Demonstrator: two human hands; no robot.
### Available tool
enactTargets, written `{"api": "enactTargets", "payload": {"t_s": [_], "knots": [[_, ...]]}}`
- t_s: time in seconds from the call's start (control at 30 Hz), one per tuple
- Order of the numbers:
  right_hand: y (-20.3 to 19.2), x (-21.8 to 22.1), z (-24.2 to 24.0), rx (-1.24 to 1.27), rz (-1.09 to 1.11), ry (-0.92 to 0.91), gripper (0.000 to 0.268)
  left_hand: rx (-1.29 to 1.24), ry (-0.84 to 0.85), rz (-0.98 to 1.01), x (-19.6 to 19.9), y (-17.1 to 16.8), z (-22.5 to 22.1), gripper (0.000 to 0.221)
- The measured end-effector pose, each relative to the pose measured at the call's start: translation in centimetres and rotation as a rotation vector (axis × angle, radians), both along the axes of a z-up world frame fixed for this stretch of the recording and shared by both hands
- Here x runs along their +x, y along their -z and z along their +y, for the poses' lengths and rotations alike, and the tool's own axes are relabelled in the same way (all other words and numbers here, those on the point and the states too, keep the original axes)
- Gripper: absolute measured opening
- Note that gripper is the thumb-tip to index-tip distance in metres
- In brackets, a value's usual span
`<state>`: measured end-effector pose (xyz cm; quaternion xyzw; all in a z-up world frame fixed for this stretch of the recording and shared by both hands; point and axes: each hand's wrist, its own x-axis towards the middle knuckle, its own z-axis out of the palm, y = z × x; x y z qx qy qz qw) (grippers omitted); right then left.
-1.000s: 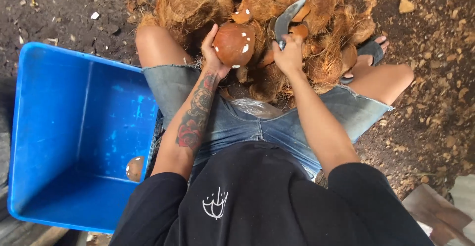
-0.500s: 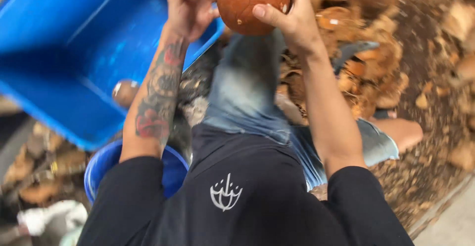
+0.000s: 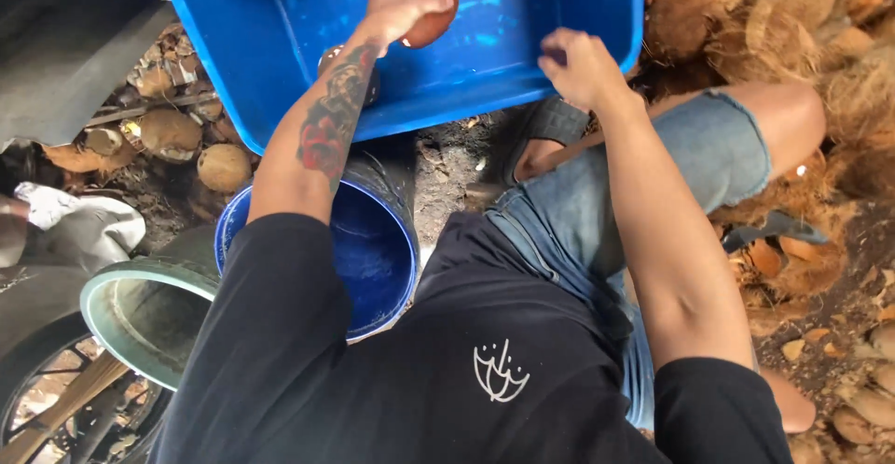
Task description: Peeling the outer husk of coconuts using a machete and collecting the coconut water into a bucket.
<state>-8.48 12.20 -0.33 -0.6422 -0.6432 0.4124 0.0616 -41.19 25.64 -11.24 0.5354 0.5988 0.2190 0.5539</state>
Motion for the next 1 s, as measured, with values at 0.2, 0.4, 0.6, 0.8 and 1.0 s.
{"api": "enactTargets", "payload": {"t_s": [0.2, 0.4, 0.6, 0.8, 1.0], "knots": [[-0.6, 0.4, -0.6, -0.147, -0.286, 0.029, 0.030, 0.358, 0.116, 0.459, 0.3, 0.9, -1.0, 0.104], [-1.2, -0.1, -1.1, -0.113, -0.325, 0.025, 0.031, 0.439, 0.261, 0.610, -0.3, 5.8, -3.3, 0.105], [-1.0, -0.4, -0.9, -0.139, -0.328, 0.047, 0.033, 0.299, 0.241, 0.769, -2.2, 6.4, -5.7, 0.105], [-0.1, -0.4, -0.5, -0.183, -0.276, 0.075, 0.032, 0.206, 0.304, 0.889, -2.3, 4.6, -5.7, 0.090], [0.5, 1.7, 0.6, 0.209, 0.367, 0.460, 0.019, 0.179, 0.051, 0.811, 0.0, 6.0, -1.6, 0.024]]}}
